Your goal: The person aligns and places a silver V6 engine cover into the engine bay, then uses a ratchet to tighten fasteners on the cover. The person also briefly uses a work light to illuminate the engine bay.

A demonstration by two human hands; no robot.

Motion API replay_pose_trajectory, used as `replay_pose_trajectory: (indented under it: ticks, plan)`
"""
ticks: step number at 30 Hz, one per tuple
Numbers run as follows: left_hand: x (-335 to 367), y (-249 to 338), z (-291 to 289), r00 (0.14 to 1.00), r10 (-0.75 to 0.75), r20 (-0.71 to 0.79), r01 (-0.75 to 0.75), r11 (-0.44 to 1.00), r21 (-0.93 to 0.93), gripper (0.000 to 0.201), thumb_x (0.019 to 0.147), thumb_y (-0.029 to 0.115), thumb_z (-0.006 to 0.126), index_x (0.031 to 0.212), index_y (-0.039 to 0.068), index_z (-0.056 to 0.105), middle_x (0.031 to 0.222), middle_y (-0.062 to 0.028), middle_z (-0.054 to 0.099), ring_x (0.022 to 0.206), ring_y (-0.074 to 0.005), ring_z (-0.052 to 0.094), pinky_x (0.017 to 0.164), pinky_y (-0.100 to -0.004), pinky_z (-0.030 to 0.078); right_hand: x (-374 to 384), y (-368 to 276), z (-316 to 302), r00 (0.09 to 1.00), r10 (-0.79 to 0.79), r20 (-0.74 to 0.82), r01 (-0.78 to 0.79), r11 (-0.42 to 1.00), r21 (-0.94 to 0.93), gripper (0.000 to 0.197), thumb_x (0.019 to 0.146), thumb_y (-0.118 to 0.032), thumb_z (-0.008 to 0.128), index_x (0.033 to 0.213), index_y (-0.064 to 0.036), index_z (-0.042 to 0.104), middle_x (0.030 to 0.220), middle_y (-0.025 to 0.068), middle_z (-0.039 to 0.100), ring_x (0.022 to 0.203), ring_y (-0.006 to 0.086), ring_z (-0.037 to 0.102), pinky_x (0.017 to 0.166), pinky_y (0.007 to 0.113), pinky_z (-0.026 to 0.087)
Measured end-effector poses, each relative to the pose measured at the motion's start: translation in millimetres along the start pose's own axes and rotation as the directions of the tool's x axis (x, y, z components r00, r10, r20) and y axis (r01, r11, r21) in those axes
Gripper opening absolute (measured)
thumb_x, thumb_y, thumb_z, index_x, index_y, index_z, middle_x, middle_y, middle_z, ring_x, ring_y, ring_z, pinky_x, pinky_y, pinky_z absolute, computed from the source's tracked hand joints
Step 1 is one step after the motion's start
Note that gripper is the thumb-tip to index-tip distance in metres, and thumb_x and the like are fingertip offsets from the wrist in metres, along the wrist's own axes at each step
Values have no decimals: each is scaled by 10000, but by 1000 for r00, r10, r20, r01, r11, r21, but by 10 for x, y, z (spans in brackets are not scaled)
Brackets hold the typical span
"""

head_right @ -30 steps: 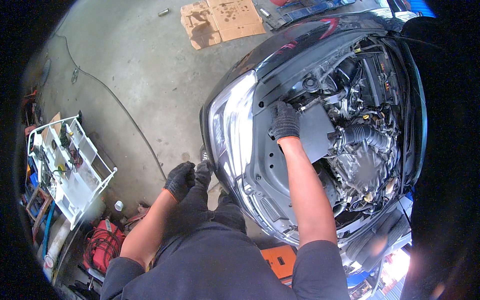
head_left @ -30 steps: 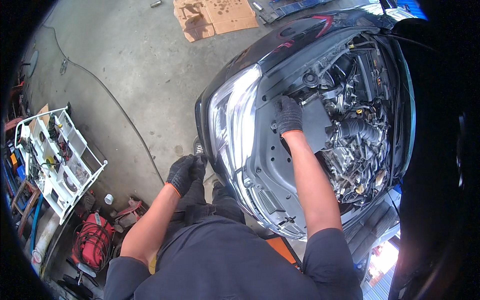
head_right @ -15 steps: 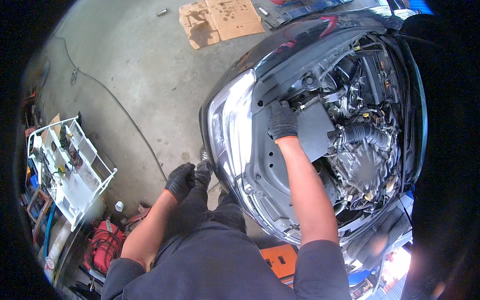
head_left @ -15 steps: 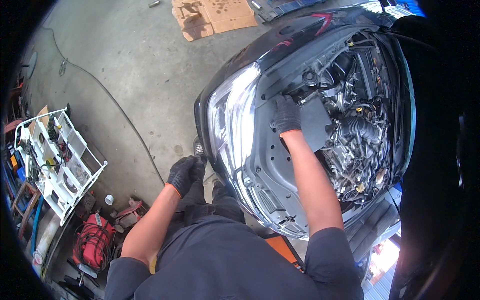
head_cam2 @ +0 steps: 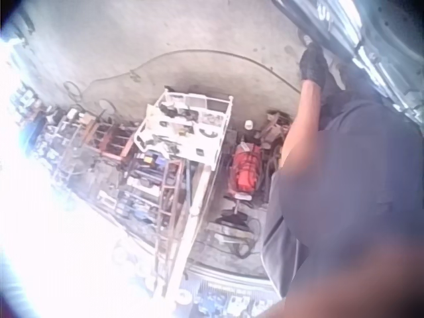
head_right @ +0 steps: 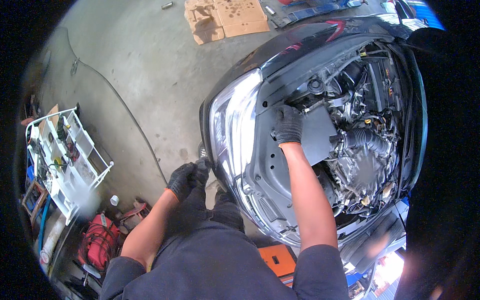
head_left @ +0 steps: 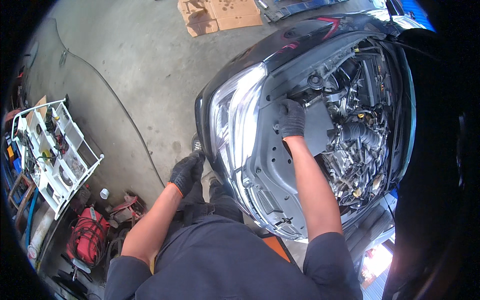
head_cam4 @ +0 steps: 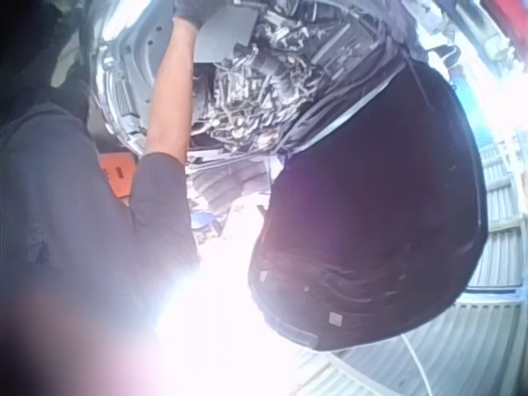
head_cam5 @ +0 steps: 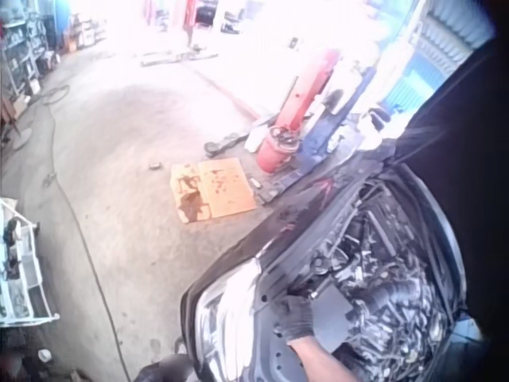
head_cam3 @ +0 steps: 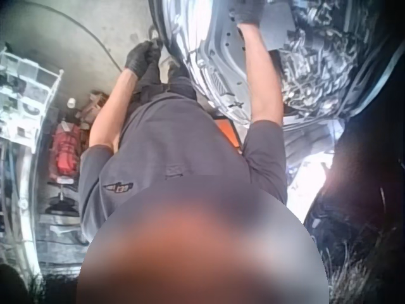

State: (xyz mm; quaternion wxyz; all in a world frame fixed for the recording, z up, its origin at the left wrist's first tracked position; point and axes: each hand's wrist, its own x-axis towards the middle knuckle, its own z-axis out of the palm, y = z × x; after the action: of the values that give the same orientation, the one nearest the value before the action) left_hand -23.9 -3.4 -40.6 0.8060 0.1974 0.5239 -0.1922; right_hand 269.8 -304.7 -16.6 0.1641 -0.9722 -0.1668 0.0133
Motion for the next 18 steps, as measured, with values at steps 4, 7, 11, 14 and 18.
replay_pose_trajectory:
  ticks: [4, 7, 11, 14, 18]
  plan:
    - [131, -130, -95, 1000, -8, -17, 8, 1000, 6, 187, 1055, 269, 627, 1040, 95, 695, 787, -10, 624, 631, -126, 554, 562, -265, 432, 30, 92, -6, 995, -96, 30, 98, 993, -66, 198, 973, -261, 602, 1060, -117, 705, 981, 184, 676, 979, 398, 640, 858, 539, 513]
    - [173, -194, -153, 1000, -2, -3, 2, 999, 35, 201, 1059, 290, 619, 1031, 105, 695, 753, 2, 589, 608, -123, 525, 552, -277, 423, 56, 95, -53, 988, -141, 55, 145, 987, -71, 194, 975, -257, 603, 1057, -108, 697, 977, 180, 676, 971, 390, 639, 848, 534, 514]
    - [229, -223, -190, 1000, 17, -8, -17, 1000, 3, 209, 1060, 304, 618, 1021, 113, 694, 734, 11, 564, 592, -123, 505, 545, -282, 420, 103, 19, -98, 987, -119, 106, 132, 984, -124, 199, 976, -264, 609, 1049, -96, 688, 990, 182, 675, 960, 382, 641, 850, 527, 518]
    - [261, -184, -223, 1000, -1, 17, 1, 1000, 8, 201, 1060, 281, 612, 1054, 96, 690, 777, -3, 587, 627, -132, 532, 561, -282, 438, 134, -34, -129, 977, -179, 116, 197, 968, -159, 205, 990, -269, 605, 1047, -88, 682, 1007, 193, 671, 944, 389, 655, 843, 525, 528]
    - [234, -137, -229, 997, -18, 71, 17, 1000, 14, 220, 1063, 212, 582, 1151, 34, 677, 918, -53, 670, 741, -154, 616, 627, -280, 499, 163, -65, -157, 976, -97, 196, 140, 966, -219, 202, 994, -262, 599, 1055, -85, 673, 1024, 194, 670, 940, 398, 673, 835, 511, 547]
